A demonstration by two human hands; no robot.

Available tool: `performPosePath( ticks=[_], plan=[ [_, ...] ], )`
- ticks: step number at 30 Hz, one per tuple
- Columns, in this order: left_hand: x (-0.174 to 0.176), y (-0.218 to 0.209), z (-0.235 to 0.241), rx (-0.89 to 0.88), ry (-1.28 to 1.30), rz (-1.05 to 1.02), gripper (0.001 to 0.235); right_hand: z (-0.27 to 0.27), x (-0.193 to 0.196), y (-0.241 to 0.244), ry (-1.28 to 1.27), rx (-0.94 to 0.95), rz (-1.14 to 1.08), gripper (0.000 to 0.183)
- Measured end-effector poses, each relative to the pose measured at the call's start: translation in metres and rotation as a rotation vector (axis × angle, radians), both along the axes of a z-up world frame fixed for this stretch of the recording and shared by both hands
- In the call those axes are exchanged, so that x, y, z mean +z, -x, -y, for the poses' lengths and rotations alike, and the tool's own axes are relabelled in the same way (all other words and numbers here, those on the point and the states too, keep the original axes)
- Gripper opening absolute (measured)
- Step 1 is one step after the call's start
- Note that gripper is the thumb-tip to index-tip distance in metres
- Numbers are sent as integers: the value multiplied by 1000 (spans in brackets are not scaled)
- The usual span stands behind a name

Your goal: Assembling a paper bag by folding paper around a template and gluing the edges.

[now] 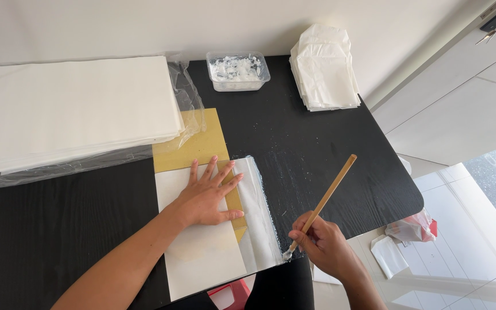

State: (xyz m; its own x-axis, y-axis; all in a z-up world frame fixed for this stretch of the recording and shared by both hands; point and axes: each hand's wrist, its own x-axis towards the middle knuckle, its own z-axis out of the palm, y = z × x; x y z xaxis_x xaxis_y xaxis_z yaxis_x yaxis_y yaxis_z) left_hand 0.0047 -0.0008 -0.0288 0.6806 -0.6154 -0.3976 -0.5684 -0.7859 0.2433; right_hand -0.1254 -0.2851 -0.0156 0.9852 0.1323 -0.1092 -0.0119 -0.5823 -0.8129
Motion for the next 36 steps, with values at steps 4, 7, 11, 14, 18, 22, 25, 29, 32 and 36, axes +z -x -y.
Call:
performPosePath(
  ticks=[4, 7, 11, 14, 18, 22, 25, 29, 32, 36],
  plan=[
    [-2, 0, 0, -7, 1, 26, 94, -4, -5, -15, 29, -13, 7, 16],
    [2, 0, 1, -1, 0, -5, 94, -6, -9, -29, 7, -47, 1, 16],
    [17, 4, 1, 4, -27, 1, 93, -9, -15, -54, -19, 4, 213, 15],
    [25, 6, 1, -1, -47, 16, 93, -15, -15, -76, -42, 33, 364, 16],
    [28, 5, 0, -10, -39, -2, 93, -20, -19, -108, -64, 22, 415, 15],
    [36, 6, 0, -3, -44, -28, 93, -25, -23, -141, -75, 31, 454, 17],
    [38, 6, -1, 11, -40, -28, 90, -32, -22, -162, -35, 15, 430, 18],
    [37, 5, -3, 4, -4, -56, 93, -37, -28, -189, -83, 2, 462, 19],
    [37, 3, -4, 7, 15, -65, 93, -39, -34, -208, -99, -4, 487, 21],
    [21, 0, -1, 23, 33, -116, 94, -45, -22, -221, -21, -31, 363, 16]
  ],
)
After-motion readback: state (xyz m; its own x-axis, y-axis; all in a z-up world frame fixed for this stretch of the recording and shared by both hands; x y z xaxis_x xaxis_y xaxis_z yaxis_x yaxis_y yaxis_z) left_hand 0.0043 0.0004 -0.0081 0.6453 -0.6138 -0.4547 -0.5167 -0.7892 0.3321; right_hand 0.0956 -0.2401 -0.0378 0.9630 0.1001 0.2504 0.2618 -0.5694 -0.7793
